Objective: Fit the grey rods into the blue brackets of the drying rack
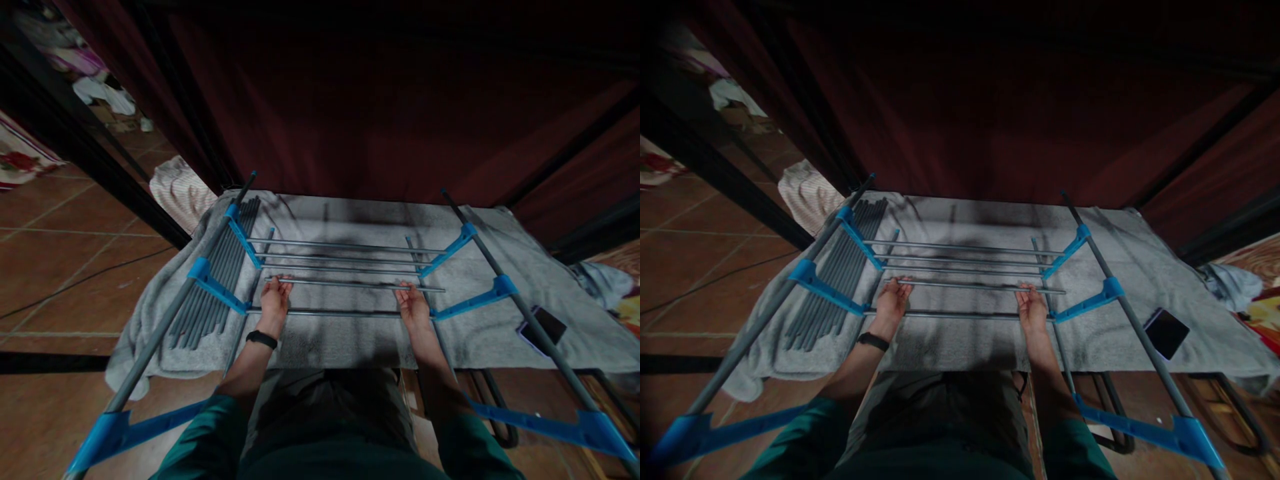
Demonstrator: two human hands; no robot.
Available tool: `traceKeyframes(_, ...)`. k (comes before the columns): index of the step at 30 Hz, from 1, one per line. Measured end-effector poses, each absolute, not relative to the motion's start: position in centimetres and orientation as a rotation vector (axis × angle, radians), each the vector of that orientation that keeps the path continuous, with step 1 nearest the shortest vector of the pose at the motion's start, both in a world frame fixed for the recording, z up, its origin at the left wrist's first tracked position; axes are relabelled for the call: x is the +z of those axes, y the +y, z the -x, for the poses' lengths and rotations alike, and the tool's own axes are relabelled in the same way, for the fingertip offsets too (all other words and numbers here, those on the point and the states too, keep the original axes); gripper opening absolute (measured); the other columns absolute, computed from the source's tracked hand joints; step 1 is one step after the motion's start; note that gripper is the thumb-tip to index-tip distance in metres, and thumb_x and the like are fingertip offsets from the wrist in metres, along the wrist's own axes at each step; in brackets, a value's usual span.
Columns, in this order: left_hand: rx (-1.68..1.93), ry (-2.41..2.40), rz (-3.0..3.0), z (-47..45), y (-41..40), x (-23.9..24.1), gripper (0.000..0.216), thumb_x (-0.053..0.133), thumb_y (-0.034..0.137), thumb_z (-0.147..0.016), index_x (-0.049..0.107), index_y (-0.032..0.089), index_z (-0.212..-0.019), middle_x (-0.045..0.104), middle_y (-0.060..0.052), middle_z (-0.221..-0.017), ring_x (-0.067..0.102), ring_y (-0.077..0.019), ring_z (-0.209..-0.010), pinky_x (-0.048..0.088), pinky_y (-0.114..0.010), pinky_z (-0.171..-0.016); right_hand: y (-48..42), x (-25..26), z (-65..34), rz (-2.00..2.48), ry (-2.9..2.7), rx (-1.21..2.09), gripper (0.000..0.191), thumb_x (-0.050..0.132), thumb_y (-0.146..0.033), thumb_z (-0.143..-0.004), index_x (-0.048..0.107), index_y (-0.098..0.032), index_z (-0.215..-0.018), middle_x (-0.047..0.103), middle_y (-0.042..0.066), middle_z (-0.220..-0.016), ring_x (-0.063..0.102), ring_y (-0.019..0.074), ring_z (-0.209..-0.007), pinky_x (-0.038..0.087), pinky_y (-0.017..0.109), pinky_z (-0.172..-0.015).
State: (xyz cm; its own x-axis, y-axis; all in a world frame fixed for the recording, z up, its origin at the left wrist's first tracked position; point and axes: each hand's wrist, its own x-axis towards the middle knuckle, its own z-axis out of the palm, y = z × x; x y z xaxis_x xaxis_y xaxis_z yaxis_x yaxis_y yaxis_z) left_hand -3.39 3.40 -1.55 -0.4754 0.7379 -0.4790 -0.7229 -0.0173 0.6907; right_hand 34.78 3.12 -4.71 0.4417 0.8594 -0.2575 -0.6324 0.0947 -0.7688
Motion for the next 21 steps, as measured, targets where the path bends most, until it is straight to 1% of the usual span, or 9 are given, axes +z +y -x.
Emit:
traceKeyframes(9,1.702,1.142,-0.029,3.37,3.41,-1.5,0.01,0.061,0.011,-0.095,0.065,0.016,-0.087,0.07,-0.005,-0.084,0.069,-0.0124,-0.074,0.058,-0.029,-0.078,3.26,-4.76,-34.76,0.967,-0.281,1.119,0.012,0.074,-0.022,-0.081,0.064,-0.022,-0.087,0.071,-0.003,-0.087,0.069,0.0119,-0.082,0.06,0.03,-0.087)
traceKeyframes(13,1.686,1.127,-0.058,3.29,3.25,-1.32,0.015,0.058,0.012,-0.098,0.064,0.016,-0.085,0.072,-0.007,-0.086,0.072,-0.0148,-0.08,0.059,-0.03,-0.079,3.34,-4.57,-34.68,0.962,-0.246,1.13,0.009,0.071,-0.02,-0.081,0.065,-0.022,-0.087,0.072,-0.002,-0.088,0.07,0.0129,-0.08,0.06,0.031,-0.087)
traceKeyframes(17,1.674,1.136,-0.086,3.28,3.19,-1.2,0.02,0.053,0.011,-0.1,0.063,0.015,-0.083,0.072,-0.007,-0.086,0.072,-0.0135,-0.078,0.06,-0.028,-0.078,3.25,-4.53,-34.53,0.951,-0.249,1.129,0.009,0.072,-0.02,-0.08,0.065,-0.023,-0.086,0.072,-0.002,-0.087,0.07,0.0139,-0.082,0.06,0.033,-0.088)
traceKeyframes(21,1.678,1.149,-0.069,3.39,3.24,-1.24,0.018,0.056,0.009,-0.098,0.063,0.015,-0.082,0.072,-0.006,-0.084,0.072,-0.0132,-0.077,0.061,-0.028,-0.079,3.04,-4.62,-34.44,0.922,-0.28,1.127,0.012,0.074,-0.02,-0.078,0.065,-0.022,-0.086,0.073,-0.001,-0.089,0.071,0.014,-0.086,0.059,0.034,-0.091)
